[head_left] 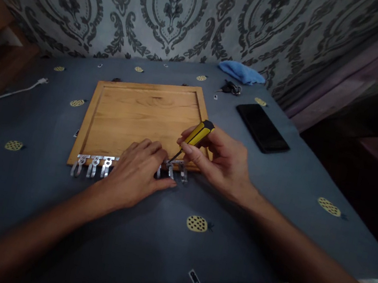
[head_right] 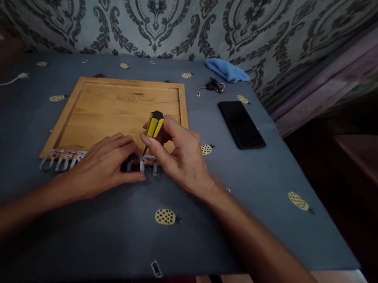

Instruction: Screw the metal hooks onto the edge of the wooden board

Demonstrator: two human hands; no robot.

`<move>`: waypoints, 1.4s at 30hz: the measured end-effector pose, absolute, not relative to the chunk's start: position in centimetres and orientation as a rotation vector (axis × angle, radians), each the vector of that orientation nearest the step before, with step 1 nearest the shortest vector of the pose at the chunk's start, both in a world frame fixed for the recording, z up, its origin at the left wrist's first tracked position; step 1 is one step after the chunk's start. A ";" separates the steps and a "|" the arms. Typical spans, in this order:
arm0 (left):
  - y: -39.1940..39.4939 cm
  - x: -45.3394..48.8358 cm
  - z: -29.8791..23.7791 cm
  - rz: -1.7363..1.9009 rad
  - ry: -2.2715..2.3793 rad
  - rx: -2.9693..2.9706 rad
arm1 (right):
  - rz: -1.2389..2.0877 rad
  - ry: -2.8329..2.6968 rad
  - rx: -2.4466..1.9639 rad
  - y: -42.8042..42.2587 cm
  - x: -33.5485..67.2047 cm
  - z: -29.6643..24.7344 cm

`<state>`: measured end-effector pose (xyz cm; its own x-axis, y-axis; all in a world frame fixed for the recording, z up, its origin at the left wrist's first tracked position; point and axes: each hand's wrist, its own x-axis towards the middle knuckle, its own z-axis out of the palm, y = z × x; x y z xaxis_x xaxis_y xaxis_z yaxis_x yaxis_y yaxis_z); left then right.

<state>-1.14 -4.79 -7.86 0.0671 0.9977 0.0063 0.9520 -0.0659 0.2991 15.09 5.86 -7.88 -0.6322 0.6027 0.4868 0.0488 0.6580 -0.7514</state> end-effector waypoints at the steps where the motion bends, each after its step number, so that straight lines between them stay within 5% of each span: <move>1: -4.8 -1.1 -7.8 0.305 1.987 2.122 | 0.925 -2.118 -0.497 5.9 15.1 -7.8; 16: -4.6 -1.2 -7.5 0.267 1.960 2.114 | 1.183 -2.030 -0.445 5.9 14.8 -7.4; 28: -4.6 -1.3 -7.9 0.307 1.962 2.133 | 0.920 -2.186 -0.373 6.6 15.4 -6.5; 42: -4.6 -1.2 -7.7 0.290 1.959 2.107 | 1.022 -2.264 -0.440 7.0 15.7 -6.1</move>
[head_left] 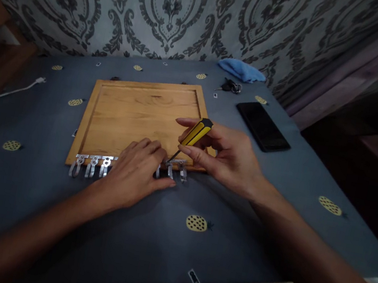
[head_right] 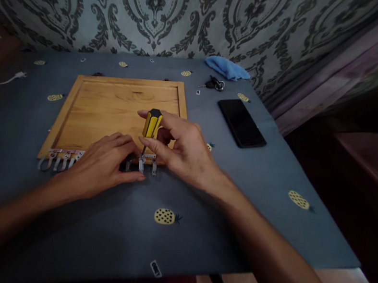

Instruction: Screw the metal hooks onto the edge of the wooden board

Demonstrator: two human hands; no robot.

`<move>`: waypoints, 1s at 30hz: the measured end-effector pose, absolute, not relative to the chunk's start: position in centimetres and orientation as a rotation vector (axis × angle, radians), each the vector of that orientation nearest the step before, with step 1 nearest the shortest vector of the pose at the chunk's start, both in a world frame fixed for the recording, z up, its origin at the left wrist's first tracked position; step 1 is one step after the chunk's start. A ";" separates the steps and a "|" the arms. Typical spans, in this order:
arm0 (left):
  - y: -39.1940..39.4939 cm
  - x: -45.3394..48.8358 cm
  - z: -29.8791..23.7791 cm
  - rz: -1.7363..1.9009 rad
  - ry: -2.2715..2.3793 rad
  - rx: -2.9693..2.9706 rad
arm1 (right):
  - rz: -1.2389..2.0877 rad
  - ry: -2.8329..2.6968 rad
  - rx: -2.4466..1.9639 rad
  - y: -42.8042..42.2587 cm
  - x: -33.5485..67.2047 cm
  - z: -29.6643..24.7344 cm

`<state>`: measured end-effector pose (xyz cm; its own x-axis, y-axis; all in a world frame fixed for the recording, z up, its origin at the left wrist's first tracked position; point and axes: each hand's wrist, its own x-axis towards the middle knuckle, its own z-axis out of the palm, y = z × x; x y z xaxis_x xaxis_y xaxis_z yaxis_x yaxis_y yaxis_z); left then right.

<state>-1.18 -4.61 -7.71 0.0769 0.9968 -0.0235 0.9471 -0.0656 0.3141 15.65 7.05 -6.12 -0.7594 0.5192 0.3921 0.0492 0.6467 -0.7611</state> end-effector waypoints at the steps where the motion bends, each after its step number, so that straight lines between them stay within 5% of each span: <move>1: -4.6 -1.2 -7.7 0.293 1.956 2.111 | 1.021 -2.267 -0.441 7.0 15.7 -6.1; 30: -4.5 -1.2 -7.2 0.227 1.945 2.132 | 1.075 -1.929 -0.607 6.2 15.1 -7.1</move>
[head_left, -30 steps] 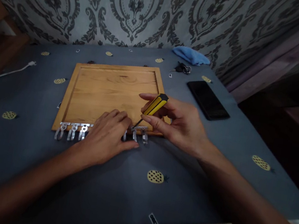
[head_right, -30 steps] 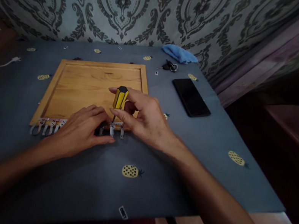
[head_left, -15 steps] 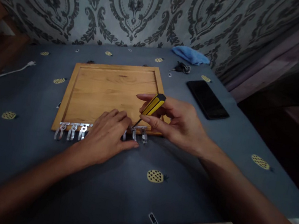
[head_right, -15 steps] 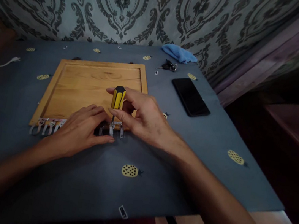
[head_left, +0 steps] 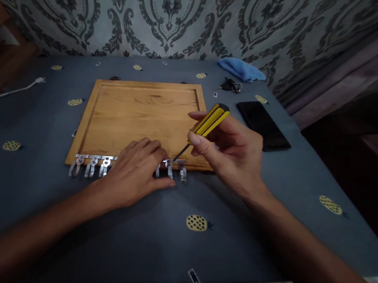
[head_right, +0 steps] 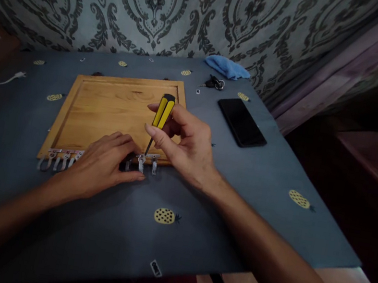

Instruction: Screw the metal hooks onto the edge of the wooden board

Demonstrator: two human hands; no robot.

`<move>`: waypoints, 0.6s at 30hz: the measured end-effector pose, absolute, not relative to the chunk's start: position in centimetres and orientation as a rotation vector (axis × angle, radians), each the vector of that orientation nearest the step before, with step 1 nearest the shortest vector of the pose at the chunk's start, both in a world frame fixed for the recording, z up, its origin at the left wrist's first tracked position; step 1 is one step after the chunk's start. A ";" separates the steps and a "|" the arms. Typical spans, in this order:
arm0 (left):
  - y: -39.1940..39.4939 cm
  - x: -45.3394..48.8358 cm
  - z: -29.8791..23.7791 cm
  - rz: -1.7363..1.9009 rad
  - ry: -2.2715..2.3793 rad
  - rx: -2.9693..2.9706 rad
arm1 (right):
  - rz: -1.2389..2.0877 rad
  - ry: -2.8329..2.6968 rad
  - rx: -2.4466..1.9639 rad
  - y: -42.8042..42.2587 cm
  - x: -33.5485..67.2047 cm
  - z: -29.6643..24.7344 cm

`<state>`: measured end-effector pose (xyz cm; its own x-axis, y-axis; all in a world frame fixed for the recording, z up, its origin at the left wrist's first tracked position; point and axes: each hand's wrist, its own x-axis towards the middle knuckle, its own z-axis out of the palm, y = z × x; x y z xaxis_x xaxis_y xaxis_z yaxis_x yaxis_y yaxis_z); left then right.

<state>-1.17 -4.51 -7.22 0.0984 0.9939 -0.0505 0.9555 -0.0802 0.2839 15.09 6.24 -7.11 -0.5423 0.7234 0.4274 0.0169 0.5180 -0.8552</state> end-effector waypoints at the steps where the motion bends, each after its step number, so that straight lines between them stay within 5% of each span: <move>1: -4.5 -1.2 -7.2 0.220 1.946 2.129 | 1.066 -1.951 -0.601 6.2 15.1 -7.2; 18: -4.5 -1.1 -7.2 0.225 1.952 2.102 | 1.045 -2.054 -0.561 6.1 15.2 -7.6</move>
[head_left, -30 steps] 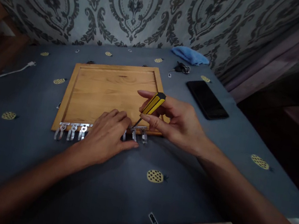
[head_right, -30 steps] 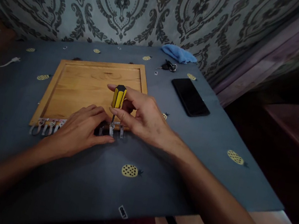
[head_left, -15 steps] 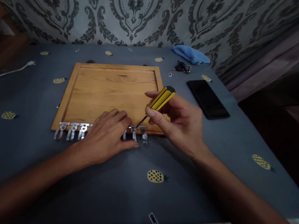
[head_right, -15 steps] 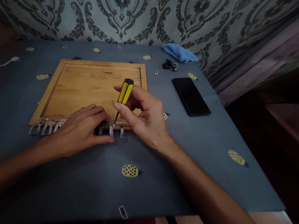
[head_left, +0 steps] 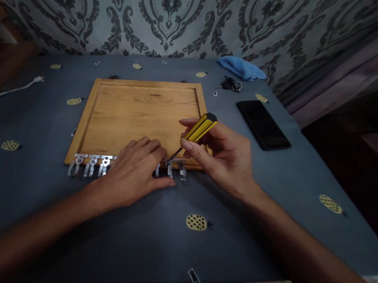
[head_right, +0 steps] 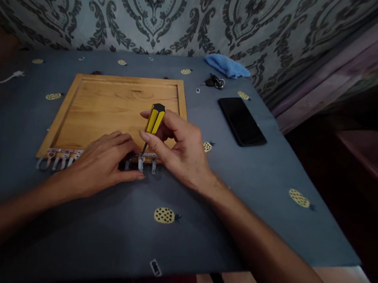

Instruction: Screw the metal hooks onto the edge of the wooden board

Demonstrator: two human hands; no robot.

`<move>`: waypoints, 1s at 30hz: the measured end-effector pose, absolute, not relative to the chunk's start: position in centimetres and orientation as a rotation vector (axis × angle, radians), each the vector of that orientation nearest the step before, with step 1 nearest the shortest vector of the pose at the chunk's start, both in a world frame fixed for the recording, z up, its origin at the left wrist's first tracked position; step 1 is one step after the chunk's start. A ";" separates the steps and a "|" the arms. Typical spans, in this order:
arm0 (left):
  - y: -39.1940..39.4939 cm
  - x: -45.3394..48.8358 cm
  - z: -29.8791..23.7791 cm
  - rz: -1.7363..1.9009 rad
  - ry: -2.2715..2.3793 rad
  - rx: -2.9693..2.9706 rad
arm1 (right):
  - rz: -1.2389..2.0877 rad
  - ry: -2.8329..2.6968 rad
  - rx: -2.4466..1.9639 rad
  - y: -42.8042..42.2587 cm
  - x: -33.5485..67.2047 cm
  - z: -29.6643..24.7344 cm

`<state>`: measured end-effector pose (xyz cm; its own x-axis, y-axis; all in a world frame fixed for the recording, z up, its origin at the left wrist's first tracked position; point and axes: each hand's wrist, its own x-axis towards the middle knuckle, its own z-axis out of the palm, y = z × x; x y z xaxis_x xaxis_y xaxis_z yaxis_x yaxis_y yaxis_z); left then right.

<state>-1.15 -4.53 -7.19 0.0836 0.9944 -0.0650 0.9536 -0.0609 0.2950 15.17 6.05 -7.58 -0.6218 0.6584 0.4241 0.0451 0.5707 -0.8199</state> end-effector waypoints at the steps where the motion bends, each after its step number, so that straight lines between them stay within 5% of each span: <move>1: -4.5 -1.2 -7.2 0.233 1.951 2.104 | 1.037 -2.062 -0.550 6.1 15.2 -7.5; 30: -4.5 -1.2 -7.2 0.214 1.959 2.108 | 1.003 -2.208 -0.461 6.6 15.3 -6.9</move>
<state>-1.17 -4.53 -7.22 0.0827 0.9944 -0.0652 0.9568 -0.0610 0.2842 15.27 6.63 -6.94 -0.7196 0.5508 0.4228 0.0441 0.6440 -0.7638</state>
